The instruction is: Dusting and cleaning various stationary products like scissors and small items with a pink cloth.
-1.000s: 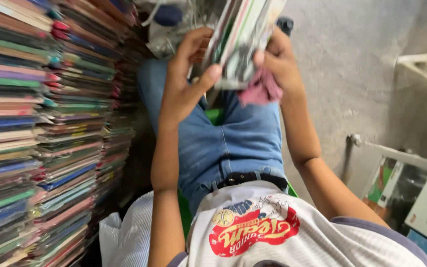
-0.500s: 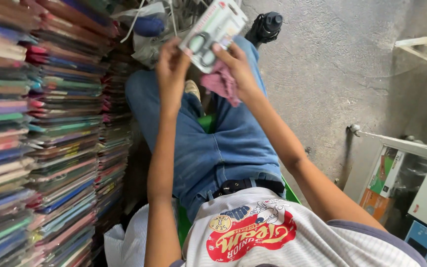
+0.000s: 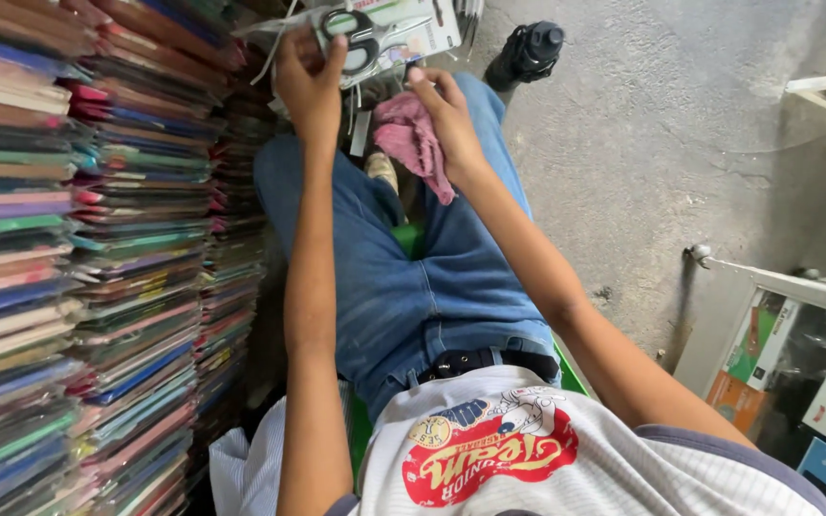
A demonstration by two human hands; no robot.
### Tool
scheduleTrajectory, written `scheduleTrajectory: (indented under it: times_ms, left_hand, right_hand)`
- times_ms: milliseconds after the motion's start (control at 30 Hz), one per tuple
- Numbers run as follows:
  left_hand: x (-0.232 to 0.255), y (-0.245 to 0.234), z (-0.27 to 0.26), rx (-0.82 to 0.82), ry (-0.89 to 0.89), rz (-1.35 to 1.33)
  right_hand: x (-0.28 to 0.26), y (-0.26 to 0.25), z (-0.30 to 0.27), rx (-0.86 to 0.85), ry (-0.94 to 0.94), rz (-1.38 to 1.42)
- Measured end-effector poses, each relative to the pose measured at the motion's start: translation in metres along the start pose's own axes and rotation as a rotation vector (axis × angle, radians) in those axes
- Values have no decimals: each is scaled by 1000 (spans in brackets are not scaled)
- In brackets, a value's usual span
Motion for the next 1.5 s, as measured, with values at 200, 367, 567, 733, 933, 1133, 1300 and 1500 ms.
scheduleTrajectory:
  times_ms: [200,367,567,733,933,1133,1300,1500]
  left_hand:
    - [-23,-5,-3,0,-130,-287]
    - [-13,-10,1,57,-126,-376]
    - [-7,-21,-15,34,-238,-514]
    - [72,-47,-73,101,-270,-771]
    - [115,-45,-187,398,-456,-819]
    - [155,-19,-219,367,-499,-907]
    - [192,-16,-234,157,-369,-868]
    - [232,-32,-236,-233,-269,-767]
  right_hand:
    - [-11,-14,1,3,80,223]
    - [-15,-4,14,-125,105,317]
    - [-3,5,3,-199,208,346]
    - [34,-33,-15,-119,228,567]
    - [36,-34,-79,-107,208,827]
    - [16,-35,-110,-229,52,625]
    - [-15,-33,-160,-235,-20,353]
    - [-57,-44,-208,-305,-259,-17]
Point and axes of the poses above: each hand's wrist, its own z-axis towards the middle knuckle, its own y-axis out of the palm, x = y × z, the point moved 3 cm from there along z, towards the middle knuckle, and after that the axes turned 1 degree about -y, right-handed, at the moved point
